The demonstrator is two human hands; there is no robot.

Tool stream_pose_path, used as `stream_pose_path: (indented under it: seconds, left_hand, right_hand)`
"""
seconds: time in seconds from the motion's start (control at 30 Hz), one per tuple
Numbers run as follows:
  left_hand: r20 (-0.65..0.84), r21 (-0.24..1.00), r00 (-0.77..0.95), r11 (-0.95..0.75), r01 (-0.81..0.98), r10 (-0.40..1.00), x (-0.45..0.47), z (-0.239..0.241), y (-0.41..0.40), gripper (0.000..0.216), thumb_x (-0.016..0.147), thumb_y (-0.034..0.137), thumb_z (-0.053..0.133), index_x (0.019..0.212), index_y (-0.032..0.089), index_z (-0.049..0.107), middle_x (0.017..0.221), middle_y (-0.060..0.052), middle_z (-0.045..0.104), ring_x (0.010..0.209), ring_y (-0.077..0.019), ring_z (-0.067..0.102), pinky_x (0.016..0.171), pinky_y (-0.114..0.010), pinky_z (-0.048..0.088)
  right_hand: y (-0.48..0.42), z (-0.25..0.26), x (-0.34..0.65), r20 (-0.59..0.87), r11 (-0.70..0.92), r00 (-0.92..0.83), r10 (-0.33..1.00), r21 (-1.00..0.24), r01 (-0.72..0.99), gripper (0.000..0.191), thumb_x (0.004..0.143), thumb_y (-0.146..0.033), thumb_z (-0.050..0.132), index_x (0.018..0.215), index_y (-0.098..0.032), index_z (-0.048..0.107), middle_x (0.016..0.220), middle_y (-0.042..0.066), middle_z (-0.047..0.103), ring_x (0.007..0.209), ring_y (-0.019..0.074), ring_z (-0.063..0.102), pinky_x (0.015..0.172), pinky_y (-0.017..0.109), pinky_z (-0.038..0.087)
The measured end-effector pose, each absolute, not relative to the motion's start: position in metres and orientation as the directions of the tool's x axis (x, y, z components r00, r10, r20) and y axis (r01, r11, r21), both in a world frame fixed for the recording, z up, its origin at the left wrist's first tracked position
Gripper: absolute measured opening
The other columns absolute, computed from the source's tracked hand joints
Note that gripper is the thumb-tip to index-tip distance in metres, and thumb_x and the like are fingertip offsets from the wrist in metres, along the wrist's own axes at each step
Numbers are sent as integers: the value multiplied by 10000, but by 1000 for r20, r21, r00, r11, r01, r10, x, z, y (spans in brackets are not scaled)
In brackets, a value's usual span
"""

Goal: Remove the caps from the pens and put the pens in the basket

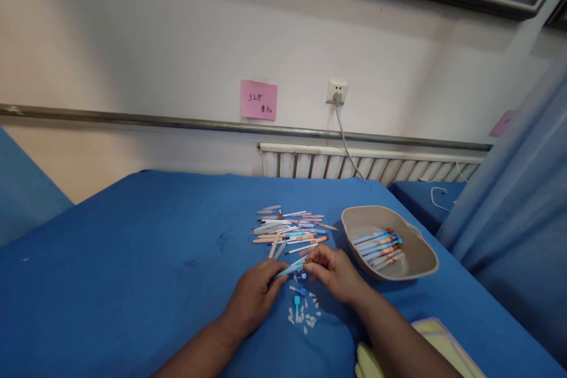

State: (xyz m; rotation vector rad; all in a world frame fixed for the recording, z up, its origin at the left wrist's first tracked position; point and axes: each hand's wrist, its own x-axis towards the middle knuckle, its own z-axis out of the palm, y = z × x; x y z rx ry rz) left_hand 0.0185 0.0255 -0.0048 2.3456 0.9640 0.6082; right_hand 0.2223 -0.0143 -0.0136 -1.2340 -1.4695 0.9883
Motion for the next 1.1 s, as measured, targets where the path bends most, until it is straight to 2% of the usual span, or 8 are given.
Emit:
stream_pose_path:
  seconds: [0.2, 0.37, 0.5, 0.67, 0.77, 0.9, 1.0, 1.1]
  left_hand:
    - [222, 610, 650, -624, 489, 727, 19, -2, 23, 227, 900, 347, 420, 989, 264, 612, 922, -11, 654, 868, -171, 591, 774, -246, 441]
    - [231, 616, 647, -624, 481, 727, 20, -2, 22, 226, 901, 343, 418, 982, 260, 612, 913, -12, 653, 857, -168, 593, 770, -245, 446]
    - [233, 624, 652, -625, 469, 721, 20, -1, 21, 230, 897, 348, 421, 987, 258, 613, 921, -11, 657, 863, -171, 599, 774, -245, 450]
    - [212, 657, 666, -608, 445, 716, 21, 3, 19, 241, 897, 354, 419, 991, 258, 620, 922, -8, 663, 864, -170, 606, 775, -238, 453]
    - [198, 677, 656, -586, 446, 729, 21, 4, 20, 250, 894, 364, 421, 993, 258, 624, 925, -8, 669, 865, -173, 609, 776, -238, 454]
    - [182, 709, 638, -550, 442, 748, 21, 4, 22, 273, 897, 376, 402, 1002, 257, 624, 935, -14, 675, 879, -182, 609, 785, -248, 454]
    - [169, 726, 636, -531, 436, 753, 21, 4, 23, 274, 900, 368, 397, 1007, 254, 623, 951, -12, 675, 899, -181, 606, 798, -247, 448]
    - [162, 730, 641, -528, 434, 750, 21, 3, 23, 260, 897, 372, 410, 988, 259, 625, 940, 1, 676, 886, -173, 610, 786, -232, 445]
  right_hand:
    - [-16, -13, 222, 166, 166, -35, 986, -900, 402, 253, 843, -377, 519, 688, -178, 548, 561, -33, 558, 498, 95, 507, 514, 207, 382]
    - [-17, -11, 222, 245, 223, -27, 969, -822, 525, 361, 877, -416, 455, 618, -180, 538, 515, -35, 517, 481, 94, 461, 492, 205, 330]
    - [-17, -9, 221, 271, 246, -39, 962, -793, 558, 467, 906, -453, 378, 557, -179, 522, 489, -30, 488, 478, 97, 457, 497, 208, 316]
    - [-20, -7, 222, 262, 243, -49, 964, -789, 564, 522, 928, -457, 312, 553, -183, 551, 512, -3, 540, 512, 118, 517, 530, 223, 337]
    - [-20, -8, 223, 310, 261, 5, 951, -808, 529, 457, 942, -423, 279, 712, -191, 598, 559, 0, 556, 552, 136, 535, 565, 238, 369]
    - [-17, -12, 223, 323, 274, 73, 943, -884, 379, 265, 889, -402, 430, 969, -200, 581, 704, 8, 623, 602, 145, 560, 569, 244, 417]
    - [-15, -15, 222, 342, 306, 51, 938, -890, 339, 197, 843, -347, 516, 956, -210, 600, 805, 22, 646, 658, 148, 568, 601, 249, 438]
    - [-14, -16, 222, 324, 297, 33, 945, -900, 320, 156, 835, -318, 524, 889, -206, 618, 741, 11, 622, 614, 135, 555, 588, 246, 438]
